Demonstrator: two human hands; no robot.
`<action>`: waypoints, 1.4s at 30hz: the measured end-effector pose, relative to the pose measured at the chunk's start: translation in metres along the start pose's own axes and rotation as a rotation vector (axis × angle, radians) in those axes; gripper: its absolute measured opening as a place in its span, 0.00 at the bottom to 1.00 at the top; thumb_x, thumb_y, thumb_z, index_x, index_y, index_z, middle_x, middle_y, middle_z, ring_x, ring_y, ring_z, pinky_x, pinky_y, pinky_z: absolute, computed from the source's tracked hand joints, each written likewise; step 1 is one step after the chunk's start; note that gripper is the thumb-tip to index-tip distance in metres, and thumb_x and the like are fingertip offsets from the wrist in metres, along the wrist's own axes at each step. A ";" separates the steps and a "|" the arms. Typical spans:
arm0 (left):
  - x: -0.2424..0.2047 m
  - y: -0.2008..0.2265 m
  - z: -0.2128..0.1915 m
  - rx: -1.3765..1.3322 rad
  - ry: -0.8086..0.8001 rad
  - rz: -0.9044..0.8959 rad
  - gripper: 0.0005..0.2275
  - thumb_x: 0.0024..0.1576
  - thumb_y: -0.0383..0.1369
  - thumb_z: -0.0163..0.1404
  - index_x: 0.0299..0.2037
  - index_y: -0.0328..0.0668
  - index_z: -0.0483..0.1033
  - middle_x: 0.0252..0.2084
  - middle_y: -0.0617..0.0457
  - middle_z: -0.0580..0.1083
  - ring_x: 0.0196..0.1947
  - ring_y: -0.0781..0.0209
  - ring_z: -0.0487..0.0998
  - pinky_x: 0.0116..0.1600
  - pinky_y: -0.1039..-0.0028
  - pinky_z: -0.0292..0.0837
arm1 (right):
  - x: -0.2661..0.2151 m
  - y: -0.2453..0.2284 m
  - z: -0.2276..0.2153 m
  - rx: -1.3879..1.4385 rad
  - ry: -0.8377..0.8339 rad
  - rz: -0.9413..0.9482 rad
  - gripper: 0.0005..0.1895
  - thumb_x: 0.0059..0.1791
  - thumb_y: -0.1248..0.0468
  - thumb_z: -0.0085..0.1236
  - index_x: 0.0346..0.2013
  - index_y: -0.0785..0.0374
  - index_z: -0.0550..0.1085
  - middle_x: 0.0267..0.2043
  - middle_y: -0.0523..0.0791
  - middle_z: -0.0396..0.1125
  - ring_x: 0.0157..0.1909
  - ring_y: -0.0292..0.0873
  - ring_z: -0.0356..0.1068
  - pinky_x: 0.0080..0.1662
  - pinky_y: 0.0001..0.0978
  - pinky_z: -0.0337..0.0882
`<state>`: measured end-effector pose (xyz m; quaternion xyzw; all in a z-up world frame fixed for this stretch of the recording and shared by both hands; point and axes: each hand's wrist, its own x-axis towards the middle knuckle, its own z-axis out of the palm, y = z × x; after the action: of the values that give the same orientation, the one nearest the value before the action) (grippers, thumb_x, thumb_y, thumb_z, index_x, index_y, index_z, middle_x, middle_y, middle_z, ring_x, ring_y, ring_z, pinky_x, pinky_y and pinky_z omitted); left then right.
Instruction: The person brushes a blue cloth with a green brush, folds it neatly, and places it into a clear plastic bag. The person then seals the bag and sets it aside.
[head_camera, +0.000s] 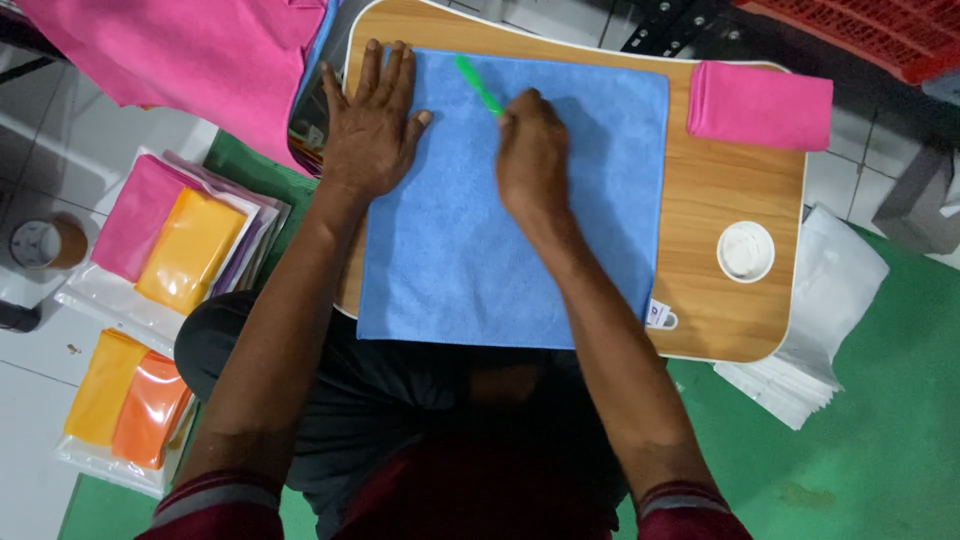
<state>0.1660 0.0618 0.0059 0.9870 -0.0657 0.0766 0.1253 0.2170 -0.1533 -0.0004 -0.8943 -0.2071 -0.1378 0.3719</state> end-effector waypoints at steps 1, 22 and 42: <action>-0.001 0.000 0.002 0.000 0.003 -0.001 0.30 0.72 0.49 0.26 0.77 0.32 0.46 0.80 0.40 0.50 0.79 0.42 0.40 0.69 0.24 0.29 | 0.002 -0.008 0.005 0.000 0.000 -0.003 0.05 0.48 0.74 0.53 0.32 0.63 0.68 0.30 0.50 0.68 0.35 0.56 0.69 0.40 0.50 0.65; -0.002 -0.013 -0.012 0.022 -0.053 0.035 0.31 0.72 0.52 0.29 0.79 0.38 0.48 0.80 0.47 0.47 0.78 0.41 0.39 0.67 0.30 0.51 | -0.008 0.063 -0.077 -0.289 0.194 0.033 0.08 0.47 0.79 0.51 0.34 0.65 0.69 0.37 0.54 0.65 0.40 0.56 0.65 0.40 0.49 0.62; -0.006 -0.016 -0.007 -0.054 0.012 0.107 0.32 0.74 0.52 0.36 0.78 0.33 0.48 0.79 0.40 0.49 0.77 0.42 0.38 0.74 0.45 0.58 | -0.021 0.002 -0.031 -0.124 0.083 -0.074 0.10 0.49 0.80 0.42 0.39 0.70 0.71 0.37 0.56 0.66 0.35 0.56 0.67 0.36 0.49 0.65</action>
<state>0.1617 0.0800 0.0082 0.9778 -0.1199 0.0873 0.1481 0.1967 -0.1820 0.0112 -0.9008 -0.2156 -0.2009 0.3188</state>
